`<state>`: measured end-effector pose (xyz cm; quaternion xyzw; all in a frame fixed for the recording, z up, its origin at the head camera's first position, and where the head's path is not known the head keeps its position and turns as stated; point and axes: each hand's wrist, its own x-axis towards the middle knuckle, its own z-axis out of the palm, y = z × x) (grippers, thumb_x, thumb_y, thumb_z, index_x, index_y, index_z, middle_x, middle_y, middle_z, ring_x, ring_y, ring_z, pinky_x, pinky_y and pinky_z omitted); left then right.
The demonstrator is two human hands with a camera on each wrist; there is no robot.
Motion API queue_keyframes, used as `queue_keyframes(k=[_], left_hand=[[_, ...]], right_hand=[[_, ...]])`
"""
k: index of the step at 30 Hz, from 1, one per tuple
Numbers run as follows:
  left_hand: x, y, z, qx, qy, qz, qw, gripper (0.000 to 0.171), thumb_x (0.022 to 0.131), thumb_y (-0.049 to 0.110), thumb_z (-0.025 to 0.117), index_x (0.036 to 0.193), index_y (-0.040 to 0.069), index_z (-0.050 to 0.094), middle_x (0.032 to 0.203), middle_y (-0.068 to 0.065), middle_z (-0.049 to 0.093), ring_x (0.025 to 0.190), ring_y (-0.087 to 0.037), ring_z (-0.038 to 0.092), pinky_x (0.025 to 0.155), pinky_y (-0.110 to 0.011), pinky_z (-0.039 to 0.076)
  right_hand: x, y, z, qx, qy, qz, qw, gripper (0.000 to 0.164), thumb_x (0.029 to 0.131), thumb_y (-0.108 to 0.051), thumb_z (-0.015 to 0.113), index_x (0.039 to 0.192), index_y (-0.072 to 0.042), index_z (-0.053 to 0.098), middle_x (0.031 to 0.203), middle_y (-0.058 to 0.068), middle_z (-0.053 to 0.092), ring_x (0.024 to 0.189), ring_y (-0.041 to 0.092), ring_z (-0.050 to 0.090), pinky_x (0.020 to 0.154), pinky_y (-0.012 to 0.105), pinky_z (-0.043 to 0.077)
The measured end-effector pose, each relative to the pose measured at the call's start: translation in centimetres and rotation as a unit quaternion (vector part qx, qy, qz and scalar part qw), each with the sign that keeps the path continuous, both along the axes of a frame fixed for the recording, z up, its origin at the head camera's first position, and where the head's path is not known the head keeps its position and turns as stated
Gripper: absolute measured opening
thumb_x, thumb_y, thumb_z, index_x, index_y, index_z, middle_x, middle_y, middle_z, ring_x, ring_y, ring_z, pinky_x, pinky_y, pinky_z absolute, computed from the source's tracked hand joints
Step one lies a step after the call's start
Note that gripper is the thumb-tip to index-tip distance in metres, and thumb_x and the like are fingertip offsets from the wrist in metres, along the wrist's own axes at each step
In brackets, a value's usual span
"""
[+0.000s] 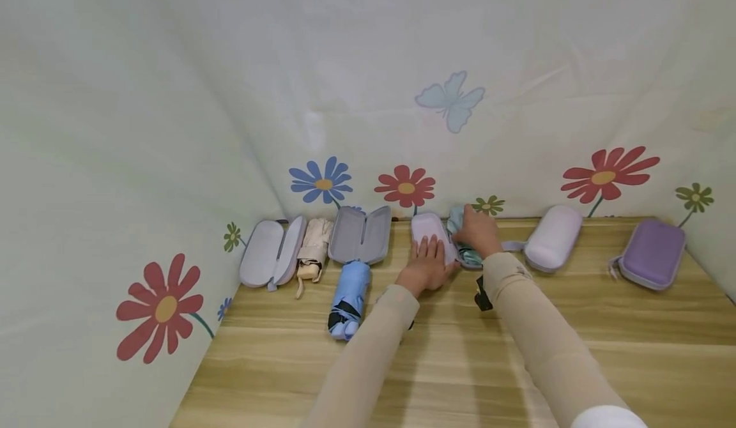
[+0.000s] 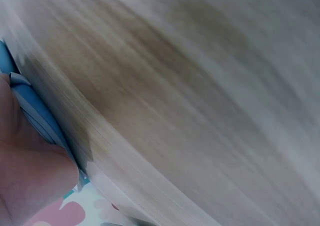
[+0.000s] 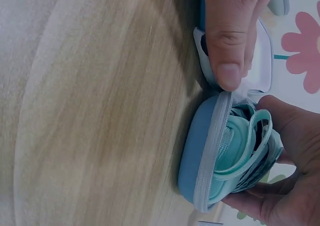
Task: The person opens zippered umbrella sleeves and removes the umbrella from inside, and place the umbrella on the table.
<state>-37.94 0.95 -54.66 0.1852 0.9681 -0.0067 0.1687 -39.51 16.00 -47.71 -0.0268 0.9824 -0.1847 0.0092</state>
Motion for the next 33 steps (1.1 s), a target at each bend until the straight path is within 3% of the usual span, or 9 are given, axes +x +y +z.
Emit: queue_keyframes(k=[6, 10, 18, 21, 26, 31, 33], left_hand=[[0.8, 0.3, -0.1, 0.009, 0.019, -0.001, 0.9998, 0.080, 0.103, 0.066, 0.013, 0.165, 0.017, -0.001, 0.171, -0.003, -0.007, 0.157, -0.022, -0.009, 0.124, -0.045, -0.009], [1.1, 0.5, -0.4, 0.013, 0.006, 0.002, 0.9999, 0.080, 0.103, 0.066, 0.013, 0.165, 0.017, -0.002, 0.171, -0.004, -0.008, 0.156, -0.023, -0.011, 0.123, -0.046, -0.012], [1.0, 0.1, 0.4, 0.004, 0.023, 0.007, 0.9997, 0.078, 0.104, 0.066, 0.013, 0.165, 0.019, 0.000, 0.171, -0.002, -0.007, 0.157, -0.023, -0.010, 0.124, -0.046, -0.009], [0.5, 0.3, 0.2, -0.001, 0.015, 0.004, 0.9999, 0.079, 0.104, 0.066, 0.015, 0.165, 0.019, -0.002, 0.171, -0.002, -0.009, 0.156, -0.023, -0.012, 0.123, -0.046, -0.011], [0.5, 0.3, -0.1, 0.004, 0.005, 0.002, 1.0000, 0.078, 0.104, 0.065, 0.015, 0.164, 0.019, -0.006, 0.171, -0.003, -0.012, 0.156, -0.023, -0.015, 0.122, -0.045, -0.013], [1.4, 0.0, 1.0, 0.002, 0.025, 0.003, 0.9997, 0.076, 0.105, 0.062, 0.016, 0.165, 0.018, -0.001, 0.172, -0.003, -0.006, 0.157, -0.024, -0.008, 0.124, -0.045, -0.006], [1.2, 0.0, 0.9, 0.000, 0.023, 0.001, 0.9997, 0.076, 0.105, 0.062, 0.015, 0.165, 0.018, -0.001, 0.172, -0.003, -0.006, 0.157, -0.024, -0.009, 0.124, -0.045, -0.007]], right_hand=[[0.5, 1.2, 0.2, -0.064, -0.015, -0.010, 0.998, 0.076, 0.090, -0.029, 0.073, 0.140, 0.014, 0.035, 0.126, 0.039, 0.057, 0.112, 0.053, 0.058, 0.095, 0.061, 0.047], [0.9, 1.9, 0.8, -0.106, -0.030, -0.010, 0.994, 0.074, 0.092, -0.031, 0.071, 0.141, 0.014, 0.036, 0.131, 0.039, 0.053, 0.116, 0.052, 0.056, 0.096, 0.060, 0.047], [2.4, 2.9, 3.4, -0.101, -0.004, 0.002, 0.995, 0.070, 0.090, -0.032, 0.069, 0.140, 0.008, 0.040, 0.122, 0.035, 0.060, 0.099, 0.044, 0.062, 0.080, 0.053, 0.050], [4.1, 3.6, 3.7, -0.088, 0.003, 0.018, 0.996, 0.068, 0.088, -0.032, 0.071, 0.135, 0.007, 0.041, 0.109, 0.031, 0.064, 0.087, 0.037, 0.062, 0.072, 0.047, 0.050], [8.5, 4.0, 3.6, -0.068, 0.021, 0.054, 0.996, 0.064, 0.084, -0.029, 0.075, 0.124, 0.007, 0.042, 0.083, 0.016, 0.063, 0.067, 0.026, 0.058, 0.057, 0.038, 0.046], [12.4, 3.6, 3.1, -0.046, -0.015, 0.090, 0.995, 0.065, 0.084, -0.029, 0.079, 0.123, 0.008, 0.042, 0.082, 0.012, 0.061, 0.068, 0.024, 0.058, 0.058, 0.039, 0.047], [13.5, 3.4, 2.6, -0.031, -0.032, 0.106, 0.993, 0.069, 0.083, -0.028, 0.081, 0.125, 0.009, 0.041, 0.084, 0.015, 0.062, 0.072, 0.026, 0.061, 0.060, 0.041, 0.049]])
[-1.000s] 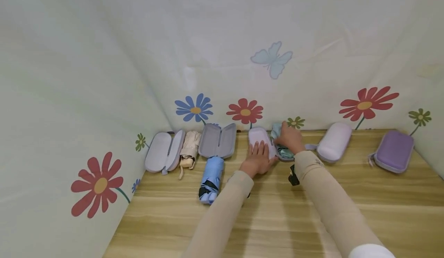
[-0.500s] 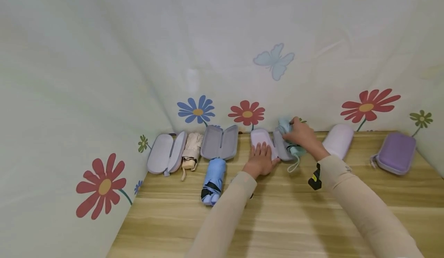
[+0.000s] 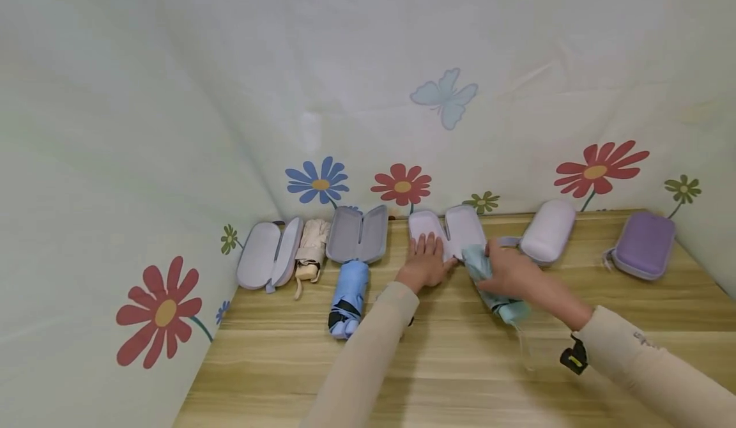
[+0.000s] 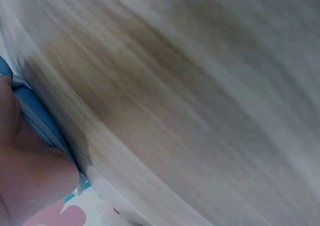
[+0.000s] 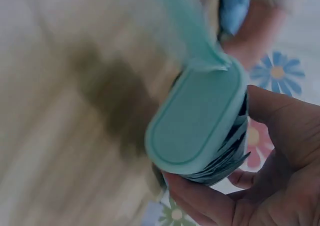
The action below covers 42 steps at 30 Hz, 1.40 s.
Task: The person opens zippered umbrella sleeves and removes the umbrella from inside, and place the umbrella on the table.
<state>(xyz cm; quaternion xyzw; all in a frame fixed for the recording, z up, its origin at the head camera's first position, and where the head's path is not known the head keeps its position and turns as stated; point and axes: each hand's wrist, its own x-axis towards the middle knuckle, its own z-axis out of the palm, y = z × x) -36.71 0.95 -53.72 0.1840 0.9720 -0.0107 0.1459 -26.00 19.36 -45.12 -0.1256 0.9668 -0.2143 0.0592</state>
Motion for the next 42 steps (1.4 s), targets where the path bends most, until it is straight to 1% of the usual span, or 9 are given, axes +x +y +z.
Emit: queue_keyframes(k=[4, 8, 15, 20, 24, 27, 35, 38, 42], left_hand=[[-0.7, 0.0, -0.5, 0.000, -0.012, -0.006, 0.9999, 0.077, 0.105, 0.062, 0.014, 0.164, 0.018, -0.005, 0.171, -0.005, -0.010, 0.156, -0.025, -0.013, 0.123, -0.046, -0.010], [-1.4, 0.1, -1.2, 0.003, -0.025, -0.011, 0.9996, 0.078, 0.104, 0.063, 0.014, 0.163, 0.018, -0.008, 0.170, -0.005, -0.013, 0.155, -0.025, -0.016, 0.122, -0.047, -0.013], [-1.7, -0.5, -0.8, 0.026, -0.016, -0.019, 0.9994, 0.080, 0.104, 0.065, 0.021, 0.165, 0.018, 0.000, 0.171, -0.004, -0.006, 0.157, -0.024, -0.010, 0.124, -0.046, -0.009], [-2.0, -1.3, -0.4, 0.034, -0.014, -0.023, 0.9991, 0.079, 0.104, 0.065, 0.030, 0.165, 0.018, 0.012, 0.172, -0.002, 0.005, 0.157, -0.024, 0.001, 0.125, -0.045, -0.001], [-1.9, -1.9, 0.4, 0.040, -0.009, -0.019, 0.9990, 0.075, 0.106, 0.059, 0.034, 0.165, 0.016, 0.018, 0.171, -0.004, 0.012, 0.157, -0.026, 0.007, 0.126, -0.044, 0.003], [-1.4, -2.3, 1.6, 0.046, -0.013, -0.006, 0.9988, 0.072, 0.107, 0.055, 0.034, 0.164, 0.015, 0.018, 0.171, -0.005, 0.012, 0.157, -0.027, 0.008, 0.126, -0.043, 0.004], [-1.9, -3.2, 2.3, 0.076, -0.053, 0.016, 0.9955, 0.069, 0.108, 0.049, 0.037, 0.164, 0.012, 0.020, 0.171, -0.006, 0.012, 0.157, -0.028, 0.007, 0.126, -0.042, 0.004], [-1.2, -3.9, 3.6, 0.081, -0.068, 0.021, 0.9942, 0.064, 0.109, 0.042, 0.032, 0.163, 0.010, 0.020, 0.171, -0.008, 0.012, 0.157, -0.030, 0.007, 0.126, -0.043, 0.004], [-0.7, -4.5, 4.5, 0.076, -0.059, 0.019, 0.9952, 0.060, 0.110, 0.038, 0.026, 0.163, 0.009, 0.022, 0.170, -0.009, 0.014, 0.156, -0.033, 0.008, 0.125, -0.045, 0.007]], right_hand=[[1.6, -0.6, -1.5, 0.036, -0.018, 0.028, 0.999, 0.086, 0.080, -0.027, 0.083, 0.138, 0.014, 0.034, 0.099, 0.029, 0.065, 0.089, 0.040, 0.066, 0.070, 0.050, 0.053], [2.4, -1.2, -2.6, 0.057, -0.017, 0.021, 0.998, 0.088, 0.080, -0.029, 0.085, 0.140, 0.012, 0.036, 0.108, 0.034, 0.063, 0.097, 0.049, 0.064, 0.074, 0.055, 0.053], [3.0, -1.8, -3.7, 0.057, 0.015, -0.012, 0.998, 0.070, 0.080, -0.034, 0.085, 0.125, 0.005, 0.048, 0.096, 0.028, 0.061, 0.084, 0.041, 0.064, 0.066, 0.053, 0.053], [3.0, -2.6, -4.0, 0.063, 0.007, -0.022, 0.998, 0.073, 0.080, -0.034, 0.085, 0.128, 0.006, 0.048, 0.097, 0.028, 0.061, 0.086, 0.041, 0.064, 0.066, 0.053, 0.053], [2.6, -3.8, -3.7, 0.062, 0.013, -0.020, 0.998, 0.072, 0.080, -0.034, 0.085, 0.126, 0.007, 0.048, 0.093, 0.026, 0.061, 0.084, 0.040, 0.064, 0.064, 0.053, 0.053], [2.0, -4.6, -3.7, 0.053, 0.031, -0.015, 0.998, 0.070, 0.080, -0.033, 0.085, 0.122, 0.008, 0.048, 0.089, 0.024, 0.060, 0.079, 0.039, 0.063, 0.062, 0.052, 0.053], [1.0, -6.0, -3.7, 0.052, 0.040, -0.013, 0.998, 0.075, 0.081, -0.035, 0.086, 0.127, 0.009, 0.048, 0.092, 0.028, 0.061, 0.083, 0.041, 0.065, 0.066, 0.053, 0.054], [0.9, -6.3, -3.7, 0.046, 0.032, -0.014, 0.998, 0.069, 0.081, -0.035, 0.086, 0.122, 0.006, 0.048, 0.090, 0.025, 0.060, 0.079, 0.039, 0.064, 0.064, 0.051, 0.053], [0.8, -6.6, -3.7, 0.041, 0.026, -0.018, 0.999, 0.067, 0.082, -0.035, 0.085, 0.121, 0.005, 0.049, 0.090, 0.023, 0.059, 0.077, 0.037, 0.063, 0.063, 0.050, 0.052]])
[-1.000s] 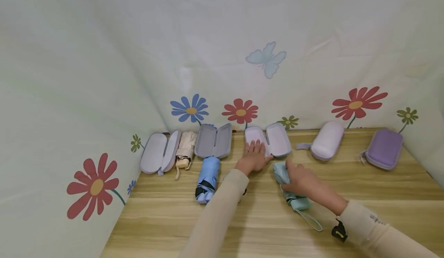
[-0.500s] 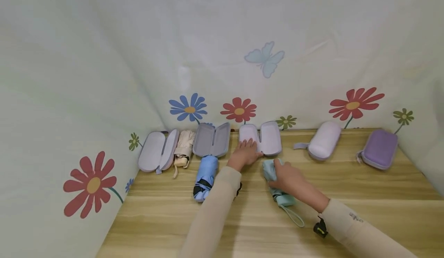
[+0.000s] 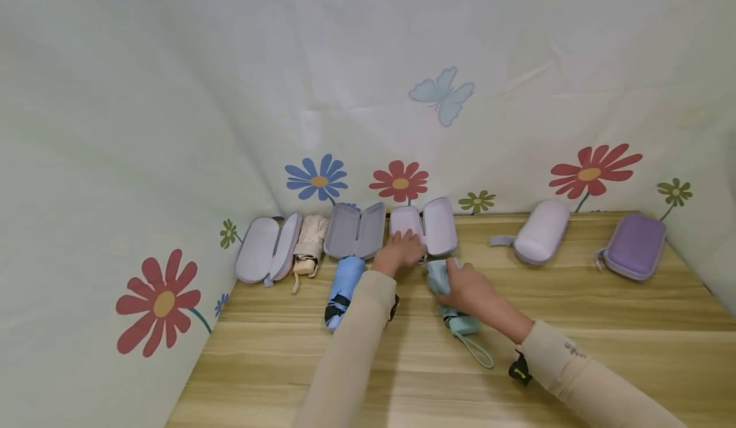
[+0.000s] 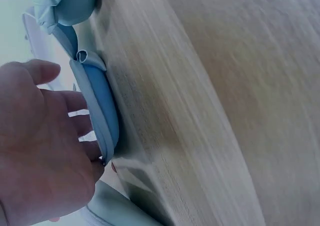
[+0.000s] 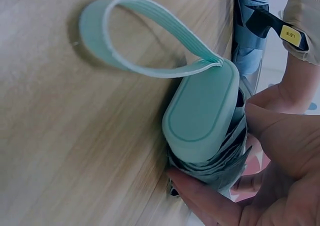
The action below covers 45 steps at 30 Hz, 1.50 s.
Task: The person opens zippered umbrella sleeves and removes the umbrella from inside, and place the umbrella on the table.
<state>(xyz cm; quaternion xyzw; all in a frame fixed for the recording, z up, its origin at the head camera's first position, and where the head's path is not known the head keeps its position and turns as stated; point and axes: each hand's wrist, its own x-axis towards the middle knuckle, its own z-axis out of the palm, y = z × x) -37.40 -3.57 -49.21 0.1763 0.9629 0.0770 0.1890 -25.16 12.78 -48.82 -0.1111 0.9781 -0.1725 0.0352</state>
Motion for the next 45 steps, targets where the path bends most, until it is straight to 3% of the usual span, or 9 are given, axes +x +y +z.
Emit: queue_keyframes(k=[14, 18, 21, 23, 28, 31, 34, 40, 45], left_hand=[[0.0, -0.1, -0.1, -0.019, 0.042, -0.007, 0.9989, 0.055, 0.111, 0.035, 0.034, 0.159, 0.010, 0.034, 0.167, -0.008, 0.025, 0.155, -0.033, 0.018, 0.125, -0.046, 0.013], [-0.1, 0.0, -0.7, -0.016, 0.097, -0.028, 0.9947, 0.043, 0.109, 0.027, 0.038, 0.143, 0.009, 0.058, 0.155, -0.007, 0.048, 0.149, -0.028, 0.033, 0.124, -0.043, 0.019], [-0.1, 0.1, -1.0, -0.002, 0.155, -0.044, 0.9869, 0.036, 0.107, 0.021, 0.042, 0.129, 0.007, 0.067, 0.140, -0.006, 0.061, 0.141, -0.024, 0.046, 0.123, -0.040, 0.022], [0.4, 0.3, -0.7, 0.020, 0.174, -0.043, 0.9836, 0.036, 0.106, 0.019, 0.044, 0.130, 0.005, 0.066, 0.138, -0.007, 0.063, 0.140, -0.026, 0.047, 0.122, -0.040, 0.024], [2.6, 2.5, 1.1, 0.084, 0.177, -0.027, 0.9802, 0.042, 0.106, 0.017, 0.047, 0.145, 0.003, 0.055, 0.150, -0.012, 0.052, 0.148, -0.034, 0.036, 0.122, -0.044, 0.026], [4.4, 4.9, 1.9, 0.097, 0.186, -0.042, 0.9769, 0.044, 0.106, 0.019, 0.046, 0.148, 0.005, 0.052, 0.153, -0.011, 0.049, 0.149, -0.032, 0.033, 0.122, -0.043, 0.024], [6.3, 7.9, 2.3, 0.090, 0.206, -0.079, 0.9712, 0.045, 0.106, 0.021, 0.046, 0.149, 0.006, 0.051, 0.152, -0.008, 0.051, 0.148, -0.026, 0.036, 0.122, -0.038, 0.024], [10.1, 14.8, 1.9, 0.056, 0.234, -0.156, 0.9581, 0.049, 0.105, 0.026, 0.048, 0.151, 0.010, 0.048, 0.153, -0.001, 0.049, 0.146, -0.017, 0.039, 0.121, -0.028, 0.023], [12.2, 20.2, 1.0, 0.058, 0.206, -0.140, 0.9668, 0.052, 0.104, 0.036, 0.050, 0.152, 0.016, 0.044, 0.158, 0.004, 0.040, 0.151, -0.016, 0.027, 0.122, -0.028, 0.020]], right_hand=[[0.0, 0.1, 0.4, -0.049, -0.027, 0.017, 0.998, 0.067, 0.088, -0.041, 0.078, 0.128, 0.006, 0.052, 0.100, 0.024, 0.062, 0.091, 0.037, 0.062, 0.072, 0.050, 0.053], [-0.2, 1.9, 1.0, -0.073, -0.038, 0.027, 0.996, 0.063, 0.094, -0.041, 0.071, 0.134, 0.005, 0.053, 0.111, 0.029, 0.064, 0.102, 0.042, 0.062, 0.082, 0.054, 0.053], [-0.5, 4.0, 1.9, -0.084, -0.009, 0.026, 0.996, 0.053, 0.098, -0.034, 0.067, 0.132, 0.005, 0.057, 0.114, 0.030, 0.065, 0.103, 0.043, 0.064, 0.082, 0.054, 0.054], [-0.8, 5.6, 2.4, -0.088, 0.022, 0.020, 0.996, 0.046, 0.099, -0.028, 0.066, 0.129, 0.006, 0.058, 0.114, 0.031, 0.065, 0.100, 0.044, 0.065, 0.079, 0.053, 0.054], [-1.6, 10.3, 3.7, -0.097, 0.094, -0.014, 0.991, 0.036, 0.097, -0.017, 0.062, 0.122, 0.009, 0.062, 0.113, 0.033, 0.065, 0.094, 0.043, 0.066, 0.074, 0.054, 0.053], [-2.1, 13.4, 4.1, -0.100, 0.117, -0.031, 0.988, 0.035, 0.096, -0.013, 0.060, 0.120, 0.013, 0.062, 0.111, 0.036, 0.063, 0.094, 0.047, 0.063, 0.077, 0.058, 0.051], [-2.3, 16.4, 4.2, -0.098, 0.111, -0.046, 0.988, 0.036, 0.098, -0.011, 0.058, 0.121, 0.016, 0.059, 0.115, 0.040, 0.060, 0.099, 0.052, 0.060, 0.082, 0.062, 0.049], [-2.1, 20.9, 4.0, -0.072, 0.118, -0.080, 0.987, 0.037, 0.096, -0.010, 0.057, 0.119, 0.019, 0.058, 0.117, 0.042, 0.060, 0.093, 0.051, 0.061, 0.079, 0.061, 0.048], [-1.4, 23.1, 3.2, -0.064, 0.132, -0.096, 0.985, 0.036, 0.094, -0.008, 0.060, 0.116, 0.020, 0.060, 0.116, 0.042, 0.058, 0.105, 0.059, 0.055, 0.087, 0.066, 0.044]])
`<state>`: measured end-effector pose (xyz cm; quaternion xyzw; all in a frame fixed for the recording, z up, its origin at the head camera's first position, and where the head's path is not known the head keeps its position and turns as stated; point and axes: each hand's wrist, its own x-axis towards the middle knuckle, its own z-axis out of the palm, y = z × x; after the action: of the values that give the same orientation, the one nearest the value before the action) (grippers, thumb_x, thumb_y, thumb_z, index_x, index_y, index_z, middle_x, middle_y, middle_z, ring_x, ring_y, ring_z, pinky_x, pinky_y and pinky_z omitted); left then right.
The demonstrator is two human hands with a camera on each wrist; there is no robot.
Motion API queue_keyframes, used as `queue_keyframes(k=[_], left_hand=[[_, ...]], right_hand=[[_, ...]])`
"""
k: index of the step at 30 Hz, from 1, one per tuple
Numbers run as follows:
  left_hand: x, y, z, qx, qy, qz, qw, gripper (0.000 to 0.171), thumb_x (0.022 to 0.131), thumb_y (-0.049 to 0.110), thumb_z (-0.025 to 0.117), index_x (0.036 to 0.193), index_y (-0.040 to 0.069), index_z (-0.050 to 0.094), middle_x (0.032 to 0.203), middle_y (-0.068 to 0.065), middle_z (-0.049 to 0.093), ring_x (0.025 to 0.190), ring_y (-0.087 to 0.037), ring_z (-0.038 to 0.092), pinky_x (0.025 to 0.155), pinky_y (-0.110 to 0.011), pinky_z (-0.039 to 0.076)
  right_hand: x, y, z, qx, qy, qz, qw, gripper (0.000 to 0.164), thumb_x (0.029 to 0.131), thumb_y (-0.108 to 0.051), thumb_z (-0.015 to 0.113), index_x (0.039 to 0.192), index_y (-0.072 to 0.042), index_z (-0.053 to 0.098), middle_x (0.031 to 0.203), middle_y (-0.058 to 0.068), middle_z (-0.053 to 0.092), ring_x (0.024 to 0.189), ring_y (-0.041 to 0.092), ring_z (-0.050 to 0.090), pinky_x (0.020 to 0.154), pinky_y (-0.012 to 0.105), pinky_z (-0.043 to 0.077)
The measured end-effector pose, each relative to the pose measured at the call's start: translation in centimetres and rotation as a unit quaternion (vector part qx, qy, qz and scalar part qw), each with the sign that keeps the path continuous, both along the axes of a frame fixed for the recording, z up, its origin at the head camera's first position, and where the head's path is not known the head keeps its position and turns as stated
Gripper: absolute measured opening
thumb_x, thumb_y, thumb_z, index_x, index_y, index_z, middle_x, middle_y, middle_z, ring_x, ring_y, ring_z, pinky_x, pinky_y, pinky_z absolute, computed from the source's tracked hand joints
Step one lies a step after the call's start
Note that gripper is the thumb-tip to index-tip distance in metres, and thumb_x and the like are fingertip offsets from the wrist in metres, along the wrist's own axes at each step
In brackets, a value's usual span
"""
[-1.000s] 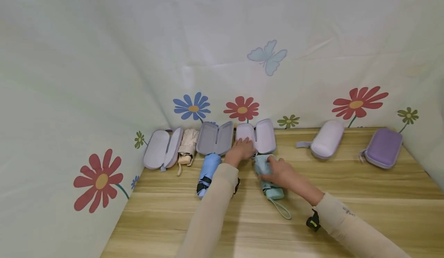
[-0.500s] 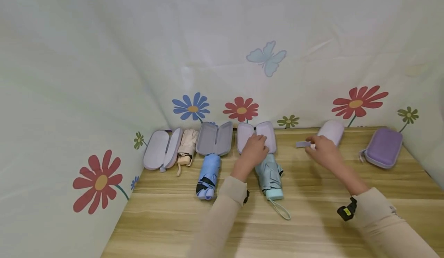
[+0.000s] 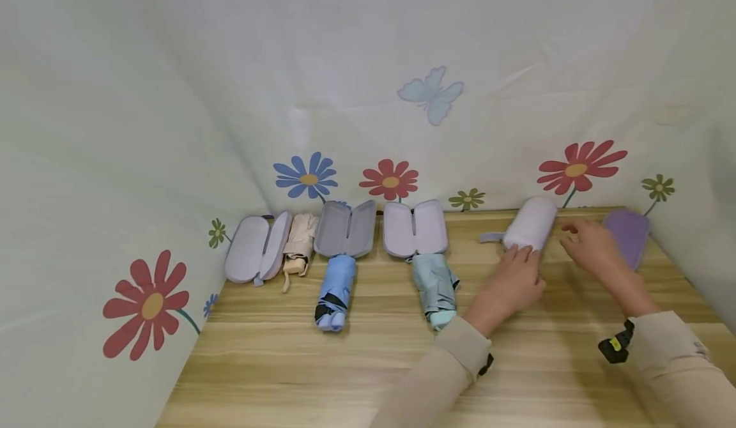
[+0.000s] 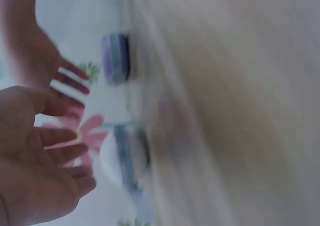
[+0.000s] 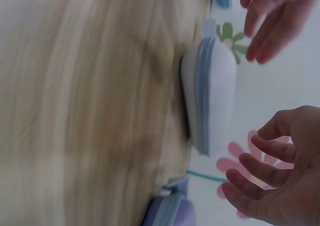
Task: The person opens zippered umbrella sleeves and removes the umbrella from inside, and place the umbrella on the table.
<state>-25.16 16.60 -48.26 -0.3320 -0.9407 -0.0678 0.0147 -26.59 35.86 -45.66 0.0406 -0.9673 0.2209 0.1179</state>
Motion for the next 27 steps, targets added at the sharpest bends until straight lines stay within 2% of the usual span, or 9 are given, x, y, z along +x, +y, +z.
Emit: queue_keyframes(k=[5, 9, 16, 20, 23, 27], left_hand=[[1.2, 3.5, -1.1, -0.015, 0.011, 0.050, 0.9986, 0.061, 0.100, 0.047, 0.055, 0.153, 0.020, 0.042, 0.157, 0.008, 0.035, 0.153, -0.020, 0.019, 0.122, -0.030, 0.020], [1.7, 5.0, -1.3, 0.005, 0.008, 0.079, 0.9968, 0.069, 0.098, 0.049, 0.060, 0.156, 0.020, 0.036, 0.160, 0.006, 0.029, 0.154, -0.024, 0.013, 0.121, -0.033, 0.022], [1.3, 6.6, -1.7, 0.043, 0.011, 0.140, 0.9892, 0.075, 0.093, 0.046, 0.067, 0.156, 0.019, 0.037, 0.165, 0.000, 0.022, 0.155, -0.026, 0.011, 0.122, -0.038, 0.021], [1.4, 8.0, -1.9, 0.028, 0.009, 0.162, 0.9864, 0.076, 0.094, 0.050, 0.064, 0.158, 0.023, 0.035, 0.166, 0.002, 0.019, 0.155, -0.023, 0.008, 0.122, -0.038, 0.020], [1.8, 8.8, -2.0, 0.014, 0.003, 0.171, 0.9852, 0.076, 0.095, 0.052, 0.062, 0.159, 0.024, 0.032, 0.166, 0.001, 0.016, 0.155, -0.023, 0.006, 0.122, -0.038, 0.020], [1.8, 9.3, -2.1, 0.011, 0.022, 0.190, 0.9815, 0.076, 0.094, 0.053, 0.063, 0.158, 0.024, 0.034, 0.166, -0.001, 0.018, 0.155, -0.024, 0.008, 0.121, -0.039, 0.019]], right_hand=[[0.5, 1.2, -0.7, -0.004, 0.007, -0.002, 1.000, 0.033, 0.094, -0.007, 0.060, 0.115, 0.018, 0.060, 0.115, 0.042, 0.058, 0.103, 0.058, 0.055, 0.085, 0.065, 0.045], [1.0, 2.3, -0.6, 0.011, 0.007, -0.011, 1.000, 0.033, 0.094, -0.008, 0.059, 0.116, 0.018, 0.059, 0.113, 0.042, 0.059, 0.099, 0.058, 0.056, 0.082, 0.066, 0.045], [1.3, 3.5, -0.5, 0.039, 0.012, -0.004, 0.999, 0.039, 0.095, -0.013, 0.059, 0.119, 0.018, 0.057, 0.117, 0.045, 0.055, 0.109, 0.062, 0.051, 0.090, 0.070, 0.042], [1.7, 4.3, -0.8, 0.059, 0.022, 0.005, 0.998, 0.041, 0.098, -0.016, 0.057, 0.120, 0.018, 0.056, 0.118, 0.047, 0.053, 0.109, 0.063, 0.051, 0.091, 0.071, 0.042], [2.1, 5.0, -0.9, 0.067, 0.003, 0.006, 0.998, 0.043, 0.101, -0.019, 0.054, 0.123, 0.018, 0.053, 0.122, 0.048, 0.050, 0.113, 0.064, 0.048, 0.093, 0.072, 0.040], [2.5, 5.9, -0.8, 0.061, -0.022, 0.007, 0.998, 0.047, 0.104, -0.020, 0.053, 0.125, 0.022, 0.049, 0.124, 0.050, 0.046, 0.116, 0.065, 0.043, 0.096, 0.073, 0.036]])
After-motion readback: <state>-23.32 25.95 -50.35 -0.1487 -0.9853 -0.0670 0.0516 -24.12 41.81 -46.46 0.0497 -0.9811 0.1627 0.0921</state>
